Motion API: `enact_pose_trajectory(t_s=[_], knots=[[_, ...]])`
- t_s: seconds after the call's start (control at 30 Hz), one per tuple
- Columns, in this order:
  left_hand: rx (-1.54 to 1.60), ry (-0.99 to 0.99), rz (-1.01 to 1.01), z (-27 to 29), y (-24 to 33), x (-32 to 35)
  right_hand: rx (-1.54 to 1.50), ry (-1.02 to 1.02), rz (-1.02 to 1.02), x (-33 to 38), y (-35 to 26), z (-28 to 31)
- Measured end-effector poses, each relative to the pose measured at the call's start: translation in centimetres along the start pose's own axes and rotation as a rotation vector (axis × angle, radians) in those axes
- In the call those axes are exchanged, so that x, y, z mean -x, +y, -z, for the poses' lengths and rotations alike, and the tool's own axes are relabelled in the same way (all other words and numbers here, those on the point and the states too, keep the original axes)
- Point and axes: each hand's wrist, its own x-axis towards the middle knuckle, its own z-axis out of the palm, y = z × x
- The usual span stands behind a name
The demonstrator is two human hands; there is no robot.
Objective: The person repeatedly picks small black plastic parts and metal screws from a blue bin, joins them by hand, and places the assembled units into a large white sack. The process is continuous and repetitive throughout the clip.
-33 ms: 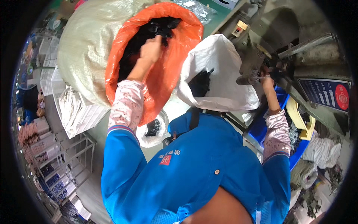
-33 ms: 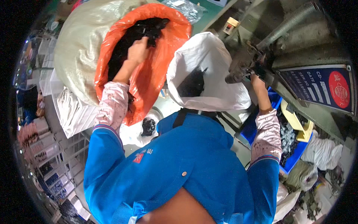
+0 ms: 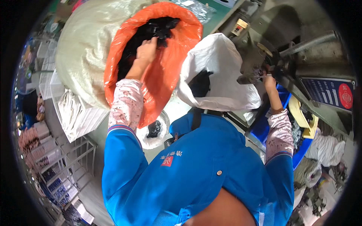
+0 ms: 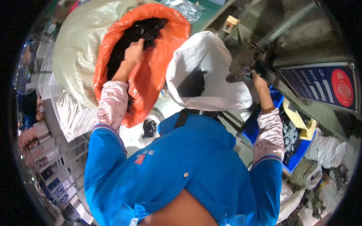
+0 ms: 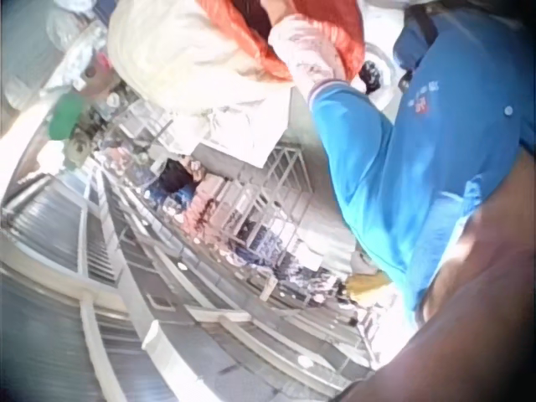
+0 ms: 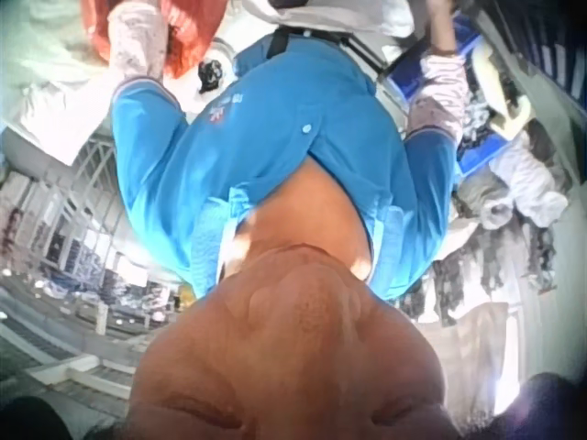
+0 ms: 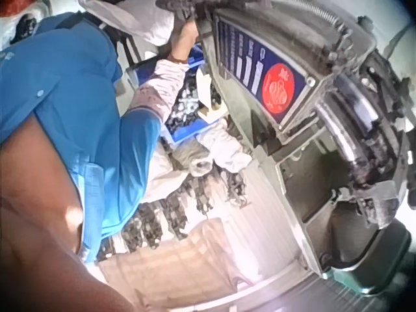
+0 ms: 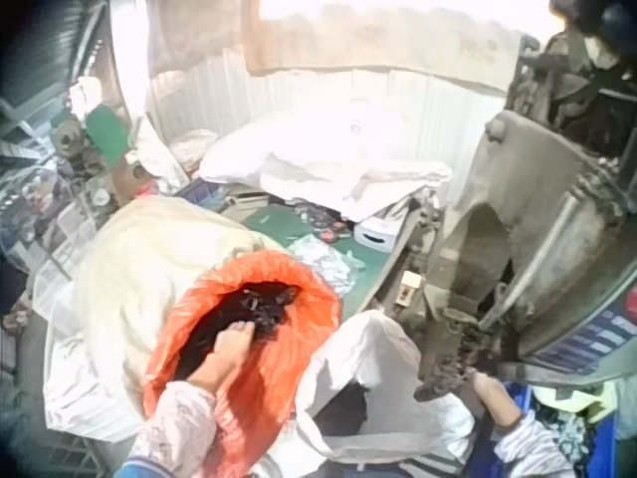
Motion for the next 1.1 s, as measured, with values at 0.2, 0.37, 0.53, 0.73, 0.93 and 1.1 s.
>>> enact_pose_trajectory(t_s=[0.2, 0.37, 0.53, 0.73, 0.93, 1.1], knots=[[0.068, -0.078, -0.179, -1.6, -1.9, 1.9, -1.125, 0.033, -0.474, 0.0, -9.2, 11.3], [0.778, 0.234, 0.111, 1.6, -3.5, 3.0, -1.662, 0.101, -0.420, 2.3, -14.5, 19.7], [1.442, 0.498, 0.356, 3.9, -5.2, 4.7, -1.598, 0.035, -0.461, 1.2, -15.6, 22.1], [1.969, 0.475, 0.303, 7.6, -2.9, 7.0, -1.726, -0.092, -0.669, 0.8, -14.9, 21.3], [2.492, 0.040, 0.272, 7.9, 5.2, 9.0, -1.140, 0.144, -0.349, 2.5, -16.7, 18.9], [2.674, -0.557, 0.264, 7.0, 19.6, 10.3, -1.189, 0.258, -0.216, 4.8, -16.4, 18.6]])
